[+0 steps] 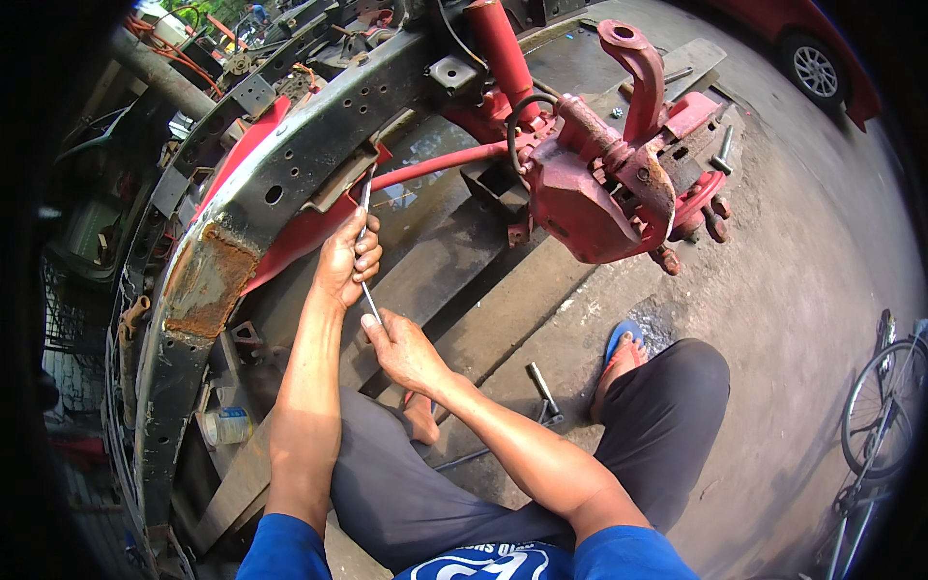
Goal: The person sits on the floor in a workshop and uses a wrench to tighten bolts on a red vehicle frame. They adjust their position and continue working on the frame throughout the clip.
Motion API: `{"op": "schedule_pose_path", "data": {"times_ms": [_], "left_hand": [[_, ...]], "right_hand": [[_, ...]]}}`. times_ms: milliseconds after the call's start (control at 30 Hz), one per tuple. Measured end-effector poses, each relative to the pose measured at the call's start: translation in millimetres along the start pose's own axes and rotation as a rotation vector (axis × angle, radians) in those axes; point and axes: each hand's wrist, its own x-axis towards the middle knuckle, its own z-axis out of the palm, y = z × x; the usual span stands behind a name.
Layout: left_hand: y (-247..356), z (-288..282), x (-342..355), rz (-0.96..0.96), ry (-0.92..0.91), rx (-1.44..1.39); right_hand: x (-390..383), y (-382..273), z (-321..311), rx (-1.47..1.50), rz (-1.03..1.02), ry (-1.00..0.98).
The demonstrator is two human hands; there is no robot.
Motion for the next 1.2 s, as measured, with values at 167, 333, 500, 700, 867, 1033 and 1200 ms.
{"op": "schedule_pose_path", "data": {"times_ms": [167, 333, 500, 700, 867, 1033, 1200], "left_hand": [[-23, 18, 12, 0.066, 0.129, 0.032], [-43, 42, 14, 0.232, 0.137, -0.079], [-49, 73, 23, 0.268, 0.233, -0.283], [-44, 104, 35, 0.322, 0.344, -0.399], [-29, 86, 23, 0.213, 0.223, -0.449], [-28, 81, 15, 0.209, 0.195, -0.411], [-30, 77, 16, 0.224, 0.159, -0.438]], "right_hand": [[-1, 5, -37, -0.162, 0.077, -0.039], [-10, -6, -79, -0.345, 0.091, -0.023], [-14, -20, -118, -0.597, 0.066, 0.018], [-11, -54, -156, -0.823, 0.007, 0.061], [-24, -64, -153, -0.111, 0.236, -0.376], [-14, -45, -142, 0.187, 0.301, -0.368], [-14, -28, -132, 0.510, 0.334, -0.455]]}}
